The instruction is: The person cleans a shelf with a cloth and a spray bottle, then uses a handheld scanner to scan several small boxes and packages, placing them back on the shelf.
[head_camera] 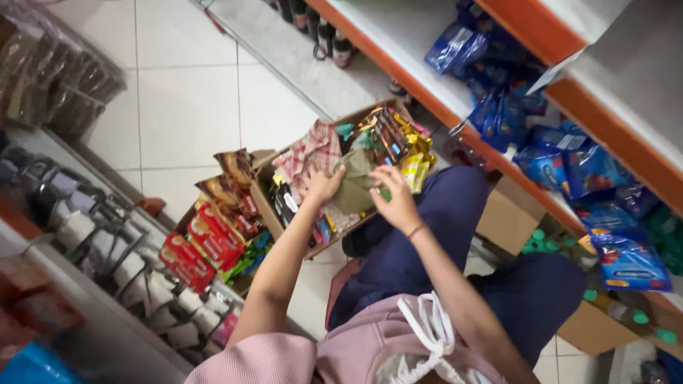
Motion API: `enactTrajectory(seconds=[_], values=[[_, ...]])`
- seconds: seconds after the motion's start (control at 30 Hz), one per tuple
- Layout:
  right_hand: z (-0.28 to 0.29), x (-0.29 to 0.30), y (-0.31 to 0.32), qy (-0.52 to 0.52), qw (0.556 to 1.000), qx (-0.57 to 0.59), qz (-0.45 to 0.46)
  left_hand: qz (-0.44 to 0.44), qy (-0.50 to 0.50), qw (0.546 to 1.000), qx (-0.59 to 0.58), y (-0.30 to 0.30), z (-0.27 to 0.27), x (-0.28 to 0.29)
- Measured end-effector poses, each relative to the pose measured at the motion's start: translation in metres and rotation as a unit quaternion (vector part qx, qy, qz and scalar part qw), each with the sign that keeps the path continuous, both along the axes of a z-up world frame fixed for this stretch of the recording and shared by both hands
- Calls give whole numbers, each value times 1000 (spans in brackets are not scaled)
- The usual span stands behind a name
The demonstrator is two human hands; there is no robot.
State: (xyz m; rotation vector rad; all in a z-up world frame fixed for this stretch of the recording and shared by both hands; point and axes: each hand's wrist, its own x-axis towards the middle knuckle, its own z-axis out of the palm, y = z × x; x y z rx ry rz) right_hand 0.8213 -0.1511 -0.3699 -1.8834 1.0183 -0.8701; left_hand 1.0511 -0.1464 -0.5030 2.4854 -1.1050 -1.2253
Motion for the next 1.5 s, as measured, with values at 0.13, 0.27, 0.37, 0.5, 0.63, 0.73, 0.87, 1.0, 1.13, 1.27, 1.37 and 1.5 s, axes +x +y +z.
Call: enactTrajectory(seconds=[0.13,0.27,0.37,0.5,0.63,0.73,0.87,1.0,1.13,1.27,1.37,1.5], values=[[-7,3,11,-22,999,24,14,83,-3,996,-33,-9,-23,0],[-7,0,15,-17,997,69,13,112,34,979,-170,-6,-18,-6],[-3,-8,11,-13,998,64,7,236,8,951,-199,13,5,-19],[2,-12,8,-28,997,71,-14,126,-136,896,-404,27,72,-34],[7,-12,5,-37,997,64,-15,12,-160,852,-499,26,154,-42],[15,-6,4,-47,992,118,-25,-4,-9,855,-519,20,210,-52],[40,-5,-3,-308,864,397,-39,3,122,867,-482,11,261,-77],[47,-8,-11,-462,829,316,-3,-32,189,869,-456,8,284,-90],[51,-25,-12,-507,797,327,-18,-179,-72,820,-538,13,306,-97],[78,-41,-15,-609,646,458,-34,-224,180,792,-538,5,318,-116],[127,-81,-23,-440,841,301,-93,-180,284,810,-481,-10,330,-132],[242,-158,-17,35,935,-240,-258,-199,200,765,-579,-38,376,-160]])
